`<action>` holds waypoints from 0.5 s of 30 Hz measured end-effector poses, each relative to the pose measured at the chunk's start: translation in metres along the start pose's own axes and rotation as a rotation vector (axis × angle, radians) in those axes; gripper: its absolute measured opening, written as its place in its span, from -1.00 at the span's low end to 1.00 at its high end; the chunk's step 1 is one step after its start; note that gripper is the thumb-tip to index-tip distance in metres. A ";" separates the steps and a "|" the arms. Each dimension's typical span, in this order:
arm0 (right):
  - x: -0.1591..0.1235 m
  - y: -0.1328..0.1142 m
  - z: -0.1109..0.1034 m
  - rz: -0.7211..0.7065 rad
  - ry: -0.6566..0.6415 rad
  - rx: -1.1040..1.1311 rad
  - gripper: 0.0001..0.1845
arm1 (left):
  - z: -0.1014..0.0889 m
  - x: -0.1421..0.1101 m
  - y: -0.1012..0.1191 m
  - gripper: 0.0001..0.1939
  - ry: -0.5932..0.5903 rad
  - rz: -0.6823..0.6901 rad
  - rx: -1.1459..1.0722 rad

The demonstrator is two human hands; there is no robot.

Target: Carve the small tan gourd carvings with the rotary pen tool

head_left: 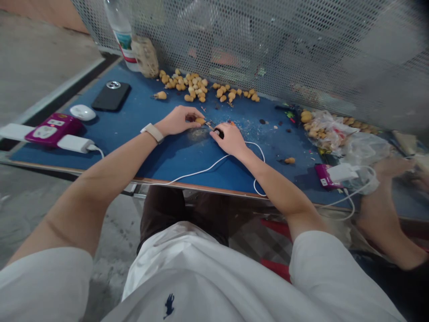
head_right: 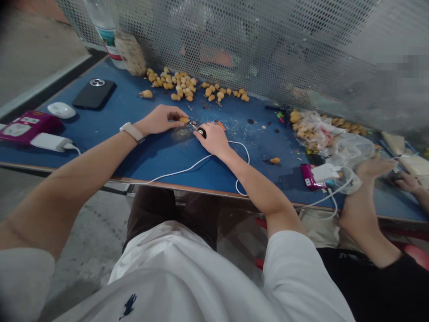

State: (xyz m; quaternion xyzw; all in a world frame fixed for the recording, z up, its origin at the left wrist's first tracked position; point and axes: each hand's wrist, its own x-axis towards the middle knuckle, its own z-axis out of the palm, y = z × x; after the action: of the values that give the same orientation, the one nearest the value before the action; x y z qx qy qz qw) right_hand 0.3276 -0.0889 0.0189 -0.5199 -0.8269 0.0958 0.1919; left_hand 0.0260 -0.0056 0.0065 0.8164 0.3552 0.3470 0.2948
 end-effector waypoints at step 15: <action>0.000 -0.003 0.000 -0.005 0.011 0.008 -0.62 | -0.001 0.000 -0.009 -0.44 -0.015 -0.004 0.025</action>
State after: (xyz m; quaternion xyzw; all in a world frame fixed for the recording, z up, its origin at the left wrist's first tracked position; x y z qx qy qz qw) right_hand 0.3254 -0.0905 0.0197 -0.5174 -0.8269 0.0957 0.1985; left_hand 0.0218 0.0000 0.0001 0.8218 0.3589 0.3358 0.2881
